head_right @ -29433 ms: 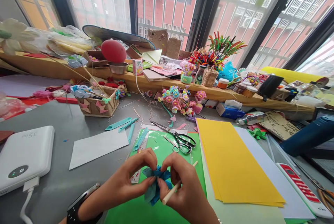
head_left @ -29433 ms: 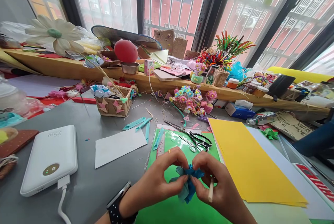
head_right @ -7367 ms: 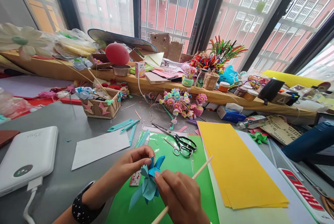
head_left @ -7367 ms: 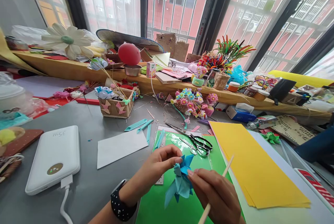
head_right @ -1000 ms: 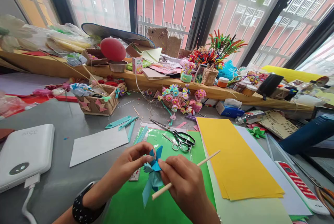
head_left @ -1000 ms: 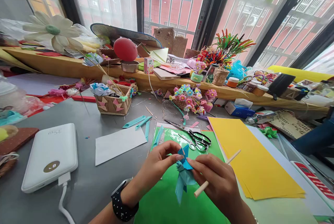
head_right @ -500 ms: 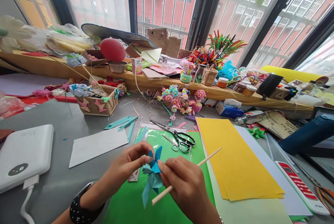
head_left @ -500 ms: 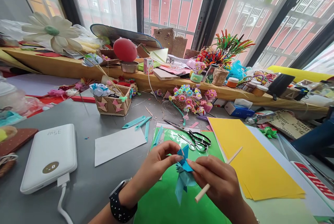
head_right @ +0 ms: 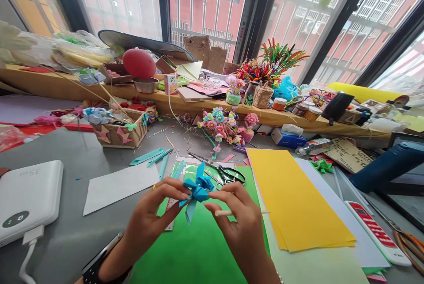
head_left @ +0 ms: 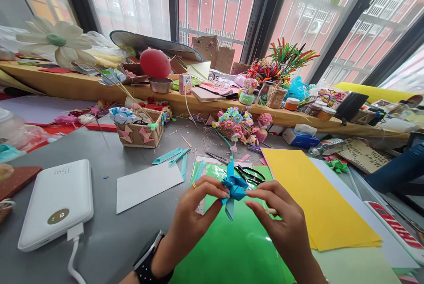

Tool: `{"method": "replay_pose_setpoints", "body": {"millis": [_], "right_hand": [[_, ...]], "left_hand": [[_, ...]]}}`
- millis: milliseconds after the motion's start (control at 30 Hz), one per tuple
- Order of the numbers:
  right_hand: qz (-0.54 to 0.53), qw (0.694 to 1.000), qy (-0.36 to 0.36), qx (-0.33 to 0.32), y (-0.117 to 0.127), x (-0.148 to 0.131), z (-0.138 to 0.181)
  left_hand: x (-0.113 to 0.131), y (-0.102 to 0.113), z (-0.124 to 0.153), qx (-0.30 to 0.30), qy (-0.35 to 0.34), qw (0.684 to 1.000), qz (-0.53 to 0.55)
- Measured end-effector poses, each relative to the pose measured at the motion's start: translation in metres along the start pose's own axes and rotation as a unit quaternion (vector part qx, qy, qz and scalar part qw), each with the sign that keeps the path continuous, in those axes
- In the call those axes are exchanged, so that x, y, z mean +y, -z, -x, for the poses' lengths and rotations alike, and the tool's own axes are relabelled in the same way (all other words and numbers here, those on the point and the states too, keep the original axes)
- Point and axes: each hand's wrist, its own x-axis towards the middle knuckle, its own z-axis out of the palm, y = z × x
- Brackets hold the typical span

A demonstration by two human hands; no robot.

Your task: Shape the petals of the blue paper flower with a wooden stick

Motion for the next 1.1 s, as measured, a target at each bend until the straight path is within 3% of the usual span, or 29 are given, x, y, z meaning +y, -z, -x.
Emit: {"method": "replay_pose_setpoints", "body": {"millis": [100, 200, 300, 400, 500, 800, 1100], "right_hand": [[-0.023, 0.999, -0.029, -0.008, -0.005, -0.003, 0.002], [-0.023, 0.999, -0.048, -0.004, -0.006, -0.004, 0.001], [0.01, 0.999, -0.032, 0.021, -0.006, -0.004, 0.001], [0.03, 0.999, 0.03, 0.034, -0.006, -0.004, 0.0], [0.04, 0.995, 0.082, 0.035, -0.007, -0.003, 0.0], [0.038, 0.994, 0.099, 0.042, -0.007, 0.002, 0.006], [0.069, 0.99, 0.115, 0.045, -0.012, 0.0, 0.007]], "left_hand": [[-0.001, -0.004, 0.004, -0.013, -0.044, 0.998, -0.038], [-0.003, -0.006, 0.005, -0.036, -0.008, 0.999, -0.029], [-0.004, -0.006, 0.003, -0.067, 0.124, 0.985, 0.1], [-0.007, -0.006, -0.001, -0.064, 0.276, 0.928, 0.242], [-0.009, -0.007, -0.003, -0.071, 0.36, 0.869, 0.332], [-0.007, -0.004, -0.003, -0.129, 0.411, 0.773, 0.467], [-0.003, -0.009, -0.005, -0.08, 0.439, 0.779, 0.44]]}}
